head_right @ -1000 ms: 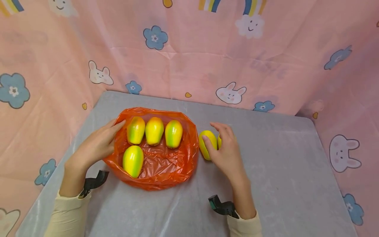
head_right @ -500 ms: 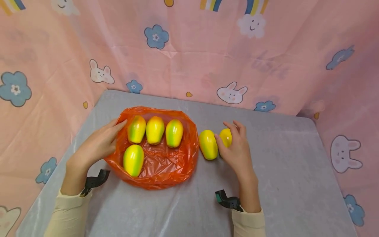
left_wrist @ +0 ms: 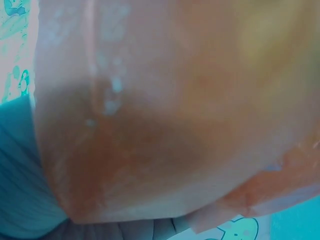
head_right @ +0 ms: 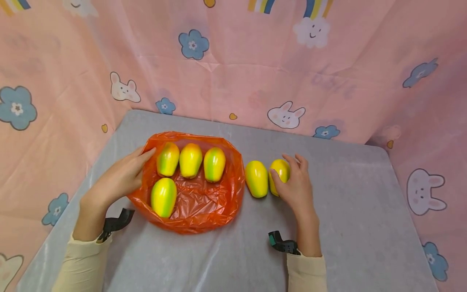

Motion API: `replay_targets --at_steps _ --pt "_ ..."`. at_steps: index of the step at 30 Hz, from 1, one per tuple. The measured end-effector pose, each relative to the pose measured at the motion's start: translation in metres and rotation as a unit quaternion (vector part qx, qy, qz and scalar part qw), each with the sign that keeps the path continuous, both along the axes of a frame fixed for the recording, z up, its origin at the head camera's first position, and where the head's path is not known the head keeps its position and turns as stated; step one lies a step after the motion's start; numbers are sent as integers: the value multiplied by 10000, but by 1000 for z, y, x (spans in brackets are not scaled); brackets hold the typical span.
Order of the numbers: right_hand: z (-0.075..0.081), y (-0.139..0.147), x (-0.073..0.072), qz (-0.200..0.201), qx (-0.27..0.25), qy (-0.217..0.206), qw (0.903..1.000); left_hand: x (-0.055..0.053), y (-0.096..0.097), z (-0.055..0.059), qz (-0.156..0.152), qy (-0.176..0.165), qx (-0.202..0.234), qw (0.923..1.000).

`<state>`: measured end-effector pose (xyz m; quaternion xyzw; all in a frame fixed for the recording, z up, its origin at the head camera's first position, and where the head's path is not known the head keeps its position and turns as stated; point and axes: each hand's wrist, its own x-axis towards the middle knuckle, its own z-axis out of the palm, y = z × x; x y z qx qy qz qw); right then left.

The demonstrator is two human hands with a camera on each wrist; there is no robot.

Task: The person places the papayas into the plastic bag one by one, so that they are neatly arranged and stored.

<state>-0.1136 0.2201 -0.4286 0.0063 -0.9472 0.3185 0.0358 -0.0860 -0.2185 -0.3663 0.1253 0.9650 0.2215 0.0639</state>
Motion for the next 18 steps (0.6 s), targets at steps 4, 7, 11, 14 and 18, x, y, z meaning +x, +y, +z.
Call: replay_targets --at_steps 4,7,11,14,18 --pt "-4 3 -2 82 20 -151 9998 0 0 0 52 -34 25 10000" --pt "-7 4 -3 166 27 -291 9994 0 0 0 79 -53 36 9999" --pt "-10 5 -3 250 62 -410 9988 0 0 0 51 -38 44 10000" --pt "-11 6 -3 242 109 -519 9983 0 0 1 29 -29 37 10000" --pt "-13 9 -4 212 209 -621 9976 0 0 1 36 -43 19 10000"
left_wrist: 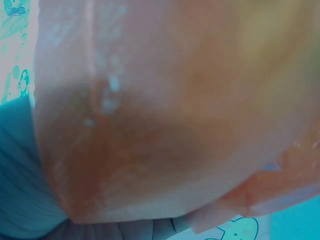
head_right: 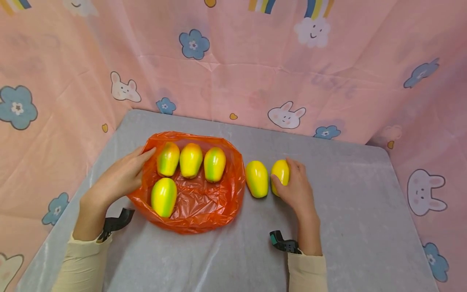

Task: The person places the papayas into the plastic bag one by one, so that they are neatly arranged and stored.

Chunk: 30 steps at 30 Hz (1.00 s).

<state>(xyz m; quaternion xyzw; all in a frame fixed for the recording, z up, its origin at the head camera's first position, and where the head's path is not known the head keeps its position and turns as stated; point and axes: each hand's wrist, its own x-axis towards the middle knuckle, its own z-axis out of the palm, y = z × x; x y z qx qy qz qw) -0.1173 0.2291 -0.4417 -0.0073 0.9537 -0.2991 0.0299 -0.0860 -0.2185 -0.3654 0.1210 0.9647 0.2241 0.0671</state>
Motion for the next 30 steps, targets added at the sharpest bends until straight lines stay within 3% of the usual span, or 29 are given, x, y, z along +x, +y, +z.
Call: replay_targets --at_steps 22,30 --pt "9 6 1 -34 110 -481 9988 0 1 -1 -5 41 -107 9999" --pt "9 7 1 -45 68 -434 9990 0 1 -1 -32 48 -186 9998"
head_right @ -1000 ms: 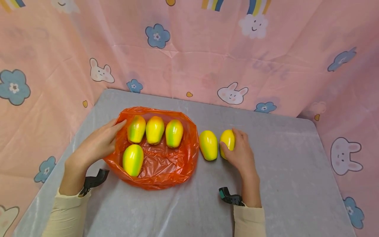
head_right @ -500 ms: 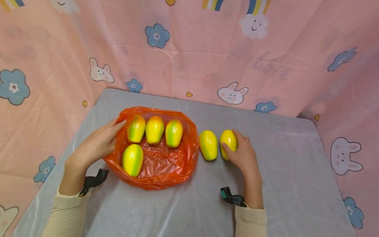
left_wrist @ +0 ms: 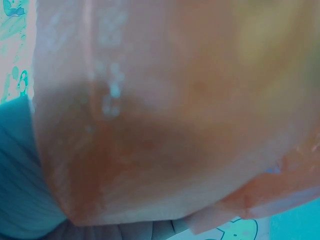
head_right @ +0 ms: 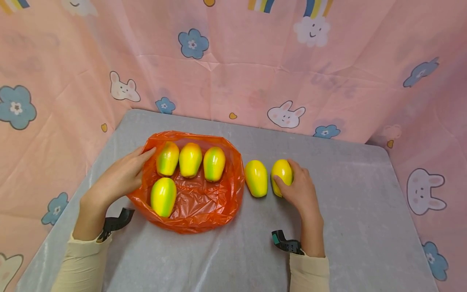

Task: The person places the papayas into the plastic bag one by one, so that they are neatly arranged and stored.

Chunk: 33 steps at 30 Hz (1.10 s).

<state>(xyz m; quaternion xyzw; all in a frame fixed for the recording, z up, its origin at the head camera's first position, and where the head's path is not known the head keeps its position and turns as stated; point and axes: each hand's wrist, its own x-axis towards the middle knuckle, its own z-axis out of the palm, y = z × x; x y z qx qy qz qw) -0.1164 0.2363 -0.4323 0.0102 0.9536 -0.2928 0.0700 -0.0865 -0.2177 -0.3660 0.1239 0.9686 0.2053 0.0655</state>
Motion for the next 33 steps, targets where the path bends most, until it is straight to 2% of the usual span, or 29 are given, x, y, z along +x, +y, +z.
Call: replay_targets --at_steps 9,15,23,33 --pt "2 1 1 30 -11 153 9999 1 0 1 -10 7 38 10000" --pt "5 0 3 -85 -88 174 9998 1 0 1 -1 -26 54 10000" --pt "13 -3 6 -324 -184 110 9992 0 0 1 1 -25 60 10000" --pt "25 -8 12 -319 -215 298 9988 0 -1 0 3 -41 50 10000"
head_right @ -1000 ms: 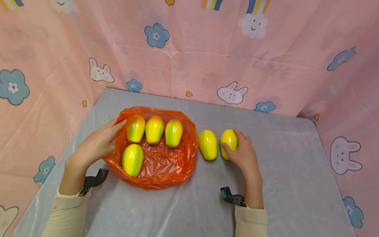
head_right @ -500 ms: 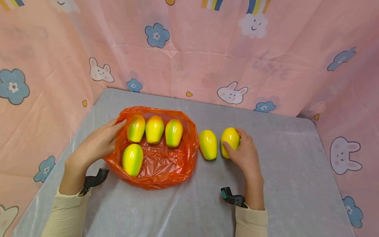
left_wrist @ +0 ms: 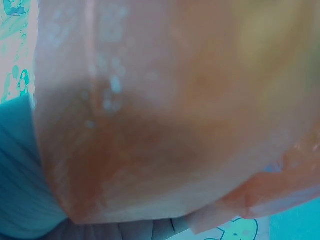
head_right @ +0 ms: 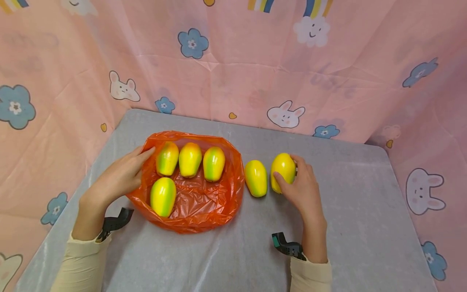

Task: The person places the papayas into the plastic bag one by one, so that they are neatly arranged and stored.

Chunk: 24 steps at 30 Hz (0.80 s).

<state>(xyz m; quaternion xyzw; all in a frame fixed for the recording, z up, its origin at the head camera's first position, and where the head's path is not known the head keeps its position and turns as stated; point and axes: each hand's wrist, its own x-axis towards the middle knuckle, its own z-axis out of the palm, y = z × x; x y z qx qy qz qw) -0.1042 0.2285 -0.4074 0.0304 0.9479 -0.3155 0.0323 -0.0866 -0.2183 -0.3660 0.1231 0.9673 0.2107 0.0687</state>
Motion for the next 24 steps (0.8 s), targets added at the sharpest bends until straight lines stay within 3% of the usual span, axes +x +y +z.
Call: replay_targets --at_steps 24 --pt "19 -12 12 85 -250 651 9975 2 -2 3 65 -36 -54 10000"
